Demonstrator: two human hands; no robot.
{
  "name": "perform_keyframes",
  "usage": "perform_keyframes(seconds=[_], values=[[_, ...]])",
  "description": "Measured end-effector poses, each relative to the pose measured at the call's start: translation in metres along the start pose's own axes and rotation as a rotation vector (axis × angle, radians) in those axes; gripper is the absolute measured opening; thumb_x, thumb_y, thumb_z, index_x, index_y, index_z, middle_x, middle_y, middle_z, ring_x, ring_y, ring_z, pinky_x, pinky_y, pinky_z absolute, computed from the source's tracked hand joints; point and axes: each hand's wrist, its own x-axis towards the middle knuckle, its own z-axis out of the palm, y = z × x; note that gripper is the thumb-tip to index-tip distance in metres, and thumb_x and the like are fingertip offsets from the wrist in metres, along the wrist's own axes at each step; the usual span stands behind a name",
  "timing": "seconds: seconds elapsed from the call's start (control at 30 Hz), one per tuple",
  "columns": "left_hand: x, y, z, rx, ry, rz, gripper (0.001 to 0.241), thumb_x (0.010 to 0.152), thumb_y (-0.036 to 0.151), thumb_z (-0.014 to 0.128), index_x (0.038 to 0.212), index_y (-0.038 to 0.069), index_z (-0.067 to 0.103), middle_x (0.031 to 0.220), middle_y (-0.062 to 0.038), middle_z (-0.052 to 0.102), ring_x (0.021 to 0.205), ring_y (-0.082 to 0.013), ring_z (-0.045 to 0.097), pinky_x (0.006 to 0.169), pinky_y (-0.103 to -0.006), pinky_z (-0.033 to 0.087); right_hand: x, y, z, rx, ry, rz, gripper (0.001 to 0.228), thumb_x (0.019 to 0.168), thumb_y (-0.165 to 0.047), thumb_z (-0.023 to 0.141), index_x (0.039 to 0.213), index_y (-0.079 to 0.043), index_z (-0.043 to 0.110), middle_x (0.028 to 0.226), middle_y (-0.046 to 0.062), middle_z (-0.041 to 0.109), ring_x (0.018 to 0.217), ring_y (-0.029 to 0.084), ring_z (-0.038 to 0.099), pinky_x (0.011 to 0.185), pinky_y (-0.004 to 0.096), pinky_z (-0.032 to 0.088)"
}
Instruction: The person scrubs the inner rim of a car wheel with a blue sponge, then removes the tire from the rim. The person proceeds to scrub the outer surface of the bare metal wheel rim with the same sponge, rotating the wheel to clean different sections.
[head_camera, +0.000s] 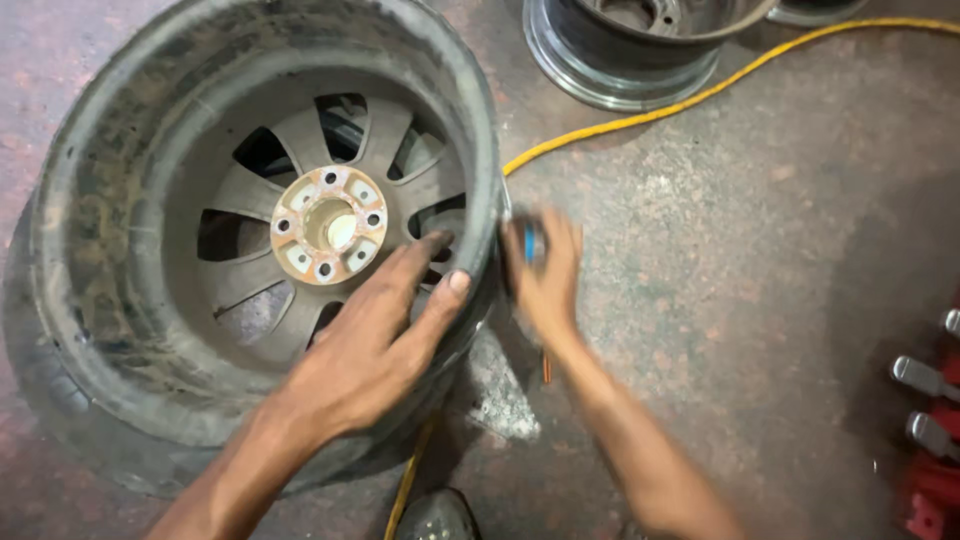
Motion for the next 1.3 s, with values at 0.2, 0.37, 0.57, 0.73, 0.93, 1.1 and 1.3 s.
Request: perform_keyframes(seconds=[0.2,0.37,0.57,0.73,0.93,1.1,1.3], values=[[0.005,-0.009,0.004,-0.134,0.002,0.013,0.072,0.1,0.055,0.038,0.146,0.001,0.048,0.15,-0.021,0.054,0.142,-0.0309,0.049,0.117,-0.0386,0.034,0.086,0.037,0.038,0.25,-0.035,0.004,0.029,0.092,-0.018,0.076,0.116,-0.004,0.069,0.112,0.011,0.07,0.107,0.029,0.067,0.097,0.039,0.051],[0.006,-0.006,0.001,-0.088,0.016,0.02,0.072,0.104,0.055,0.038,0.146,-0.002,0.047,0.151,-0.027,0.047,0.144,-0.0356,0.041,0.116,-0.0404,0.029,-0.004,-0.004,0.015,0.112,0.146,-0.086,0.015,0.095,-0.013,0.075,0.109,-0.006,0.071,0.106,0.012,0.07,0.103,0.028,0.063,0.094,0.038,0.047],[0.008,-0.019,0.004,-0.146,-0.035,-0.069,0.074,0.099,0.057,0.037,0.146,0.001,0.048,0.147,-0.021,0.056,0.14,-0.0301,0.052,0.115,-0.0376,0.037,0.051,0.026,0.031,0.153,0.066,0.005,0.022,0.094,-0.021,0.078,0.105,-0.005,0.07,0.102,0.013,0.07,0.098,0.027,0.065,0.09,0.037,0.049],[0.01,-0.01,0.005,-0.078,-0.056,-0.01,0.077,0.102,0.059,0.037,0.151,-0.001,0.042,0.154,-0.026,0.043,0.147,-0.0333,0.038,0.119,-0.0394,0.027,0.026,-0.002,0.023,0.145,0.174,-0.091,0.014,0.096,-0.016,0.074,0.107,-0.007,0.07,0.103,0.012,0.07,0.101,0.028,0.064,0.094,0.037,0.048],[0.009,-0.016,0.002,-0.025,-0.124,-0.103,0.08,0.098,0.062,0.034,0.154,0.004,0.036,0.159,-0.022,0.035,0.152,-0.0296,0.028,0.12,-0.0378,0.02,0.029,0.015,0.025,0.113,0.098,-0.026,0.022,0.094,-0.017,0.075,0.112,-0.006,0.07,0.107,0.011,0.071,0.103,0.029,0.064,0.093,0.038,0.047],[0.006,-0.005,-0.013,-0.026,-0.237,-0.118,0.086,0.095,0.065,0.03,0.157,0.006,0.029,0.163,-0.017,0.032,0.152,-0.0254,0.029,0.12,-0.0348,0.023,0.062,0.015,0.035,0.197,0.071,-0.048,0.024,0.097,-0.019,0.074,0.117,-0.006,0.07,0.114,0.01,0.071,0.11,0.027,0.066,0.096,0.038,0.05],[0.004,-0.017,-0.009,0.045,-0.3,-0.04,0.085,0.103,0.065,0.029,0.163,0.006,0.019,0.169,-0.018,0.018,0.157,-0.0276,0.014,0.121,-0.0371,0.014,0.007,0.027,0.031,0.102,0.102,0.107,0.027,0.091,-0.019,0.077,0.115,-0.008,0.073,0.11,0.011,0.072,0.1,0.026,0.06,0.085,0.039,0.048]])
